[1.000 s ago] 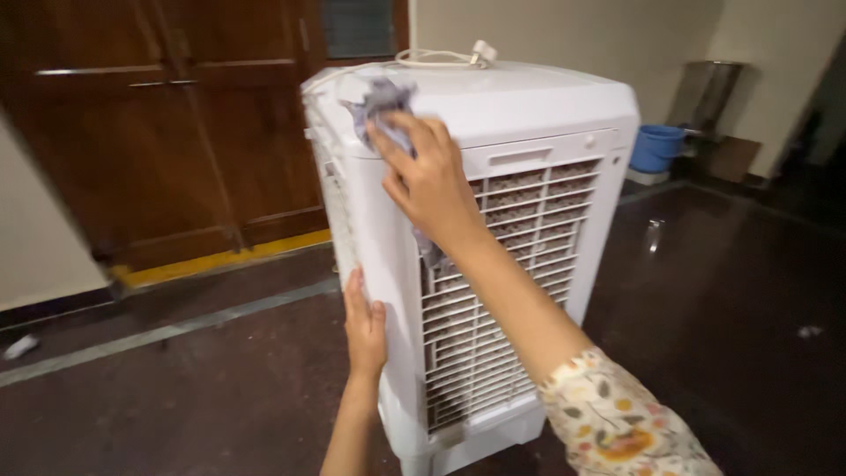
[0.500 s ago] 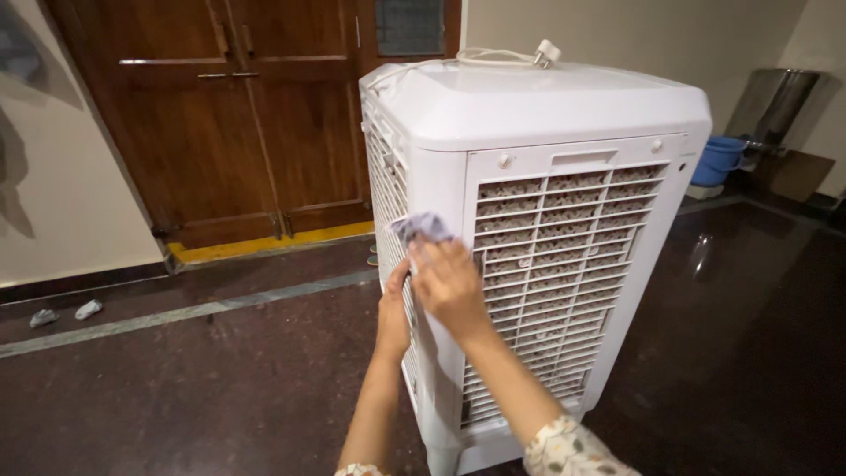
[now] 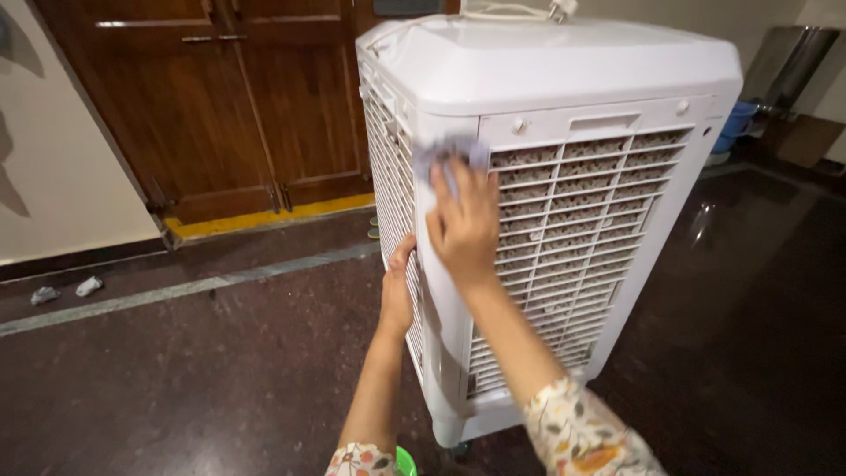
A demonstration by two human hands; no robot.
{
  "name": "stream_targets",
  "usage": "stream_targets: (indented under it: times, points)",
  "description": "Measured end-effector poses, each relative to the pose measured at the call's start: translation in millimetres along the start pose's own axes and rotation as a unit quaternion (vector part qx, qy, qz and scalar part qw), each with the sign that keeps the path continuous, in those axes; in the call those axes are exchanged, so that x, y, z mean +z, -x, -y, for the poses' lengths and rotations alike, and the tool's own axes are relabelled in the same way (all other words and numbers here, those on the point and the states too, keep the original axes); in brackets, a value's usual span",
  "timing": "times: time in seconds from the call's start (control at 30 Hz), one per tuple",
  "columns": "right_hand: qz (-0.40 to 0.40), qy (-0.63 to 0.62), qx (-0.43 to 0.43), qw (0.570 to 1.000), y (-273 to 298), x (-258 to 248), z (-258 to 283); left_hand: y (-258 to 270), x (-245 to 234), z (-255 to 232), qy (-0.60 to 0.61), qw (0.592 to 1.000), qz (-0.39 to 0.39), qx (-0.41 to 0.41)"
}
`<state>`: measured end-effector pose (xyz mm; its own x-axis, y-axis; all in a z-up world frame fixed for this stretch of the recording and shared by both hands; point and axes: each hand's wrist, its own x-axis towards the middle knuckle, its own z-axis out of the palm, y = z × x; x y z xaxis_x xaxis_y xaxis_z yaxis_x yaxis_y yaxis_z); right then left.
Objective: The person wipes the exterior surfaces and grilles of a portable air cooler with a cloth.
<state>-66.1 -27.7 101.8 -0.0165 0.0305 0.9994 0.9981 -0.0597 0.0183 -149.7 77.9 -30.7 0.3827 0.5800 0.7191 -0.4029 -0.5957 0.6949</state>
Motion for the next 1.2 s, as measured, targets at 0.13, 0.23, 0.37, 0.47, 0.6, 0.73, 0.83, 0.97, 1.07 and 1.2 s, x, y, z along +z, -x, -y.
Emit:
stream_targets:
  times: [0.13, 0.23, 0.37, 0.47, 0.6, 0.73, 0.83, 0.97, 1.07, 1.2]
  points:
    - [0.088, 0.000, 0.048, 0.995, 166, 2, 2, -2, -3, 11, 0.018, 1.000, 0.001, -0.021]
    - [0.193, -0.007, 0.060, 0.979, 284, -4, 5, -2, -5, 15, 0.013, 1.000, 0.005, -0.015]
    - [0.233, 0.016, 0.049, 0.971, 336, -1, 2, -2, -11, 20, -0.011, 1.000, 0.010, -0.009]
    - [0.194, 0.044, 0.028, 0.980, 276, 10, -9, -5, -14, 32, 0.016, 1.000, 0.017, -0.016]
    - [0.066, 0.032, -0.001, 0.997, 139, 26, -25, -18, -24, 52, 0.107, 0.992, 0.054, -0.047]
    - [0.047, 0.021, -0.056, 0.997, 90, 27, -23, -41, -41, 57, 0.199, 0.969, 0.089, -0.116]
    - [0.113, -0.020, -0.098, 0.989, 137, 36, -31, -47, -45, 54, 0.162, 0.977, 0.082, -0.112]
    - [0.250, -0.080, -0.218, 0.940, 285, 47, -48, -40, -16, 43, 0.101, 0.990, 0.029, -0.089]
    - [0.439, -0.148, -0.215, 0.860, 423, 39, -62, -23, 6, 42, 0.012, 1.000, 0.029, 0.000]
    - [0.412, -0.305, -0.231, 0.827, 513, 6, -102, -16, 29, 48, -0.142, 0.987, 0.040, 0.060]
